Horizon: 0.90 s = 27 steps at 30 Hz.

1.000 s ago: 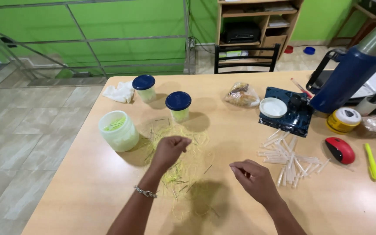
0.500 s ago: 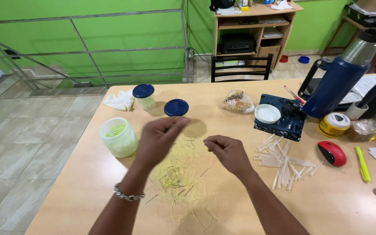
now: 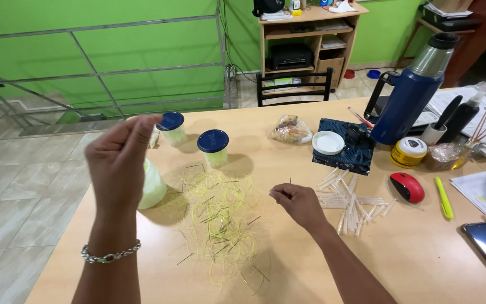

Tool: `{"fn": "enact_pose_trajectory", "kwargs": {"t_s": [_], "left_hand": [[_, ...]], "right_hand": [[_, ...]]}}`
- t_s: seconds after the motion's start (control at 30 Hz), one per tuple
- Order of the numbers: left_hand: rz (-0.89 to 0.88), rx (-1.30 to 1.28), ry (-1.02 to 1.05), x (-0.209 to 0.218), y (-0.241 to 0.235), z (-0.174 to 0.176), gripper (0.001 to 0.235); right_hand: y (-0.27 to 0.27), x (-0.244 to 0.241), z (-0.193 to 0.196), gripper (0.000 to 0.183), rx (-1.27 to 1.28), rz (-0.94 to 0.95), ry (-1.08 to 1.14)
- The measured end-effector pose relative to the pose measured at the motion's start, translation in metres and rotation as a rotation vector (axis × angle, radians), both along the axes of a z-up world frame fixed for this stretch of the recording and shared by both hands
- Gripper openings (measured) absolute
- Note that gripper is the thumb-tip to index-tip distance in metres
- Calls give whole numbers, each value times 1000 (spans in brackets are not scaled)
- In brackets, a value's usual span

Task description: The person assembles small fishing lures by hand at a wooden table. They pick up thin yellow threads and insert them into small clear plastic tubes, repeating the process for multiple items.

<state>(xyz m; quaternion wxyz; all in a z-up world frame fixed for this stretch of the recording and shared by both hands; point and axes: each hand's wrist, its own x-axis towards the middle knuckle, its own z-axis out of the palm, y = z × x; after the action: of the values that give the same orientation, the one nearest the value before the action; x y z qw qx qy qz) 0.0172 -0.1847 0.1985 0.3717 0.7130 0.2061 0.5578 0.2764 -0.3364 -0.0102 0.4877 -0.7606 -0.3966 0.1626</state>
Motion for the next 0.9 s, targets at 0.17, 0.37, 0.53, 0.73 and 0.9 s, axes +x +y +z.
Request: {"fn": "enact_pose_trajectory", "kwargs": {"t_s": [0.17,0.37,0.53,0.73,0.9], "left_hand": [[57,38,-139,-13,10,9,16],[93,100,34,-14,16,5,14],[-39,-204,454,1,19,-38,24],[-374,-421,757,40,-9,-119,25],[-759,80,906,52,-67,-200,55]], "right_hand": [[-4,-8,5,23,-4,-69,334],[-4,8,-15,24,182,-41,456],[-10,11,4,31,267,7,368],[-36,22,29,45,503,128,316],[-62,39,49,38,660,-38,366]]}}
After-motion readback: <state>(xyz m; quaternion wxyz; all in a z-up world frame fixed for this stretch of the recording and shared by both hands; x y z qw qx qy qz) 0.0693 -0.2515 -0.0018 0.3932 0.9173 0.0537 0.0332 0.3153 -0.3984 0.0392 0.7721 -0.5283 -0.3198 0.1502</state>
